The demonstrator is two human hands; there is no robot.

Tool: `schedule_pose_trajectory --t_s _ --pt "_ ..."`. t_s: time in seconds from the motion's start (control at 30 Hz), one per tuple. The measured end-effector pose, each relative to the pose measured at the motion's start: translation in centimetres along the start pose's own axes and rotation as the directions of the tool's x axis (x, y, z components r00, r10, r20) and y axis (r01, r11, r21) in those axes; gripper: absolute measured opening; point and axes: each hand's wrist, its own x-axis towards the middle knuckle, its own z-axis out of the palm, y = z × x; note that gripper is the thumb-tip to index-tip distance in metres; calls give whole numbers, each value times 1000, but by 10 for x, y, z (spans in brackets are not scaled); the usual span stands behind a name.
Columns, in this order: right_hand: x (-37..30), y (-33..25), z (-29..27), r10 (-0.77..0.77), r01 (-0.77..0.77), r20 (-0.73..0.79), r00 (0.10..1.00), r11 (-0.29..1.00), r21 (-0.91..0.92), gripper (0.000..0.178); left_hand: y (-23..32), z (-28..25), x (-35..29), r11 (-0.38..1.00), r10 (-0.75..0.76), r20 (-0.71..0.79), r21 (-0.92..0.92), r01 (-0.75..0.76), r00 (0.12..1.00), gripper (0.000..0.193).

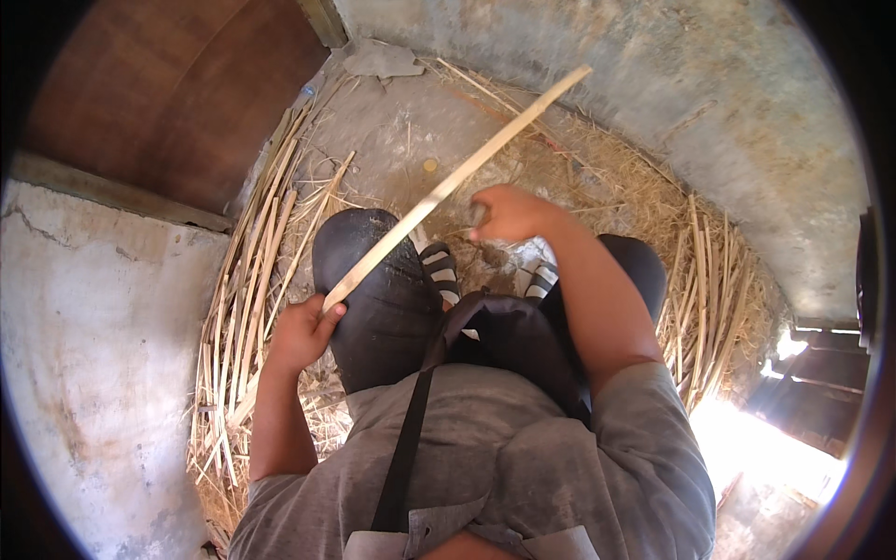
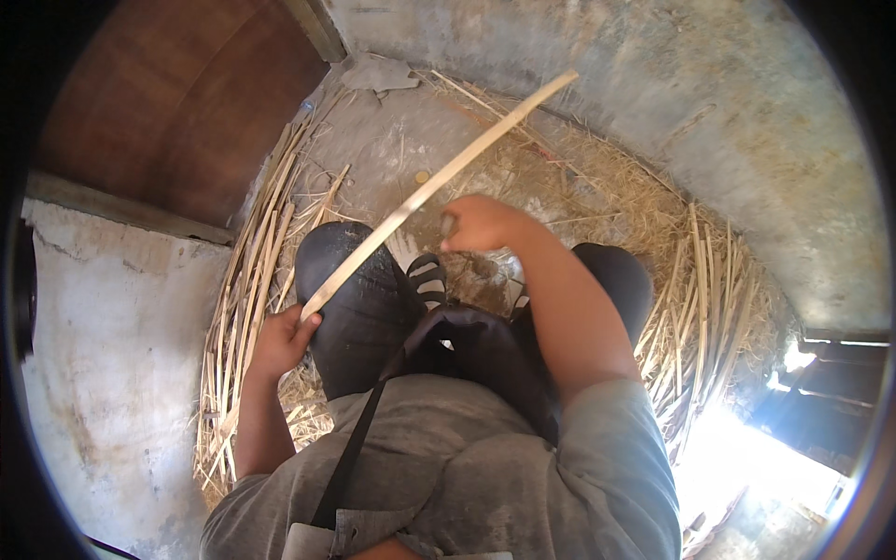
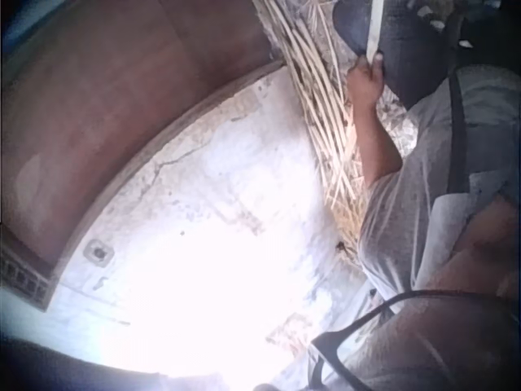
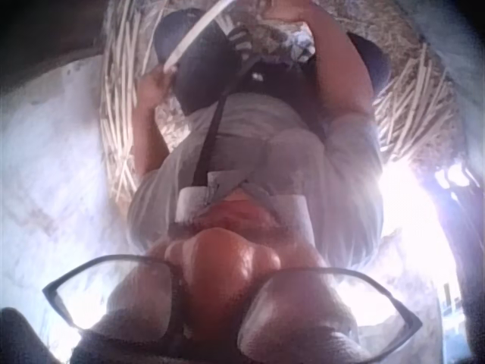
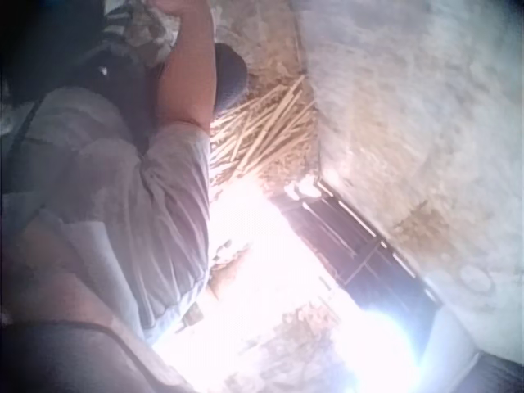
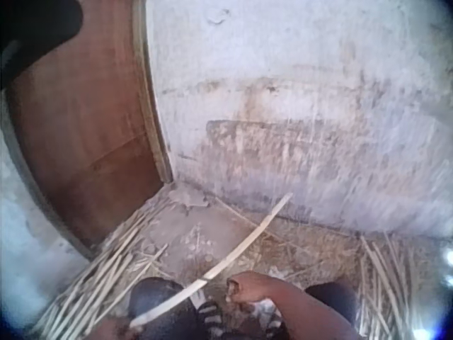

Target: The person sits on the floor and uses a knife to shave and smooth a long bamboo stick. They hold the stick against their leg and repeatedly scrape the blade along its length to remove the outer layer and refine the surface.

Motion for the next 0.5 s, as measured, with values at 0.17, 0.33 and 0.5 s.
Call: schedule_pose_trajectory --t_s 0.17,0.33,0.5 --pt "-4 40 -32 419 -402 -148 896 906 134 59 24 -2 -6 985 -3 -75 174 16 997 39" --pt "-10 14 -11 156 -176 -176 972 979 -102 44 38 -3 -10 966 29 -156 258 12 987 32" --pt "-5 -16 -10 59 -59 61 996 998 -14 41 35 1 -17 937 -123 -141 310 162 982 31"
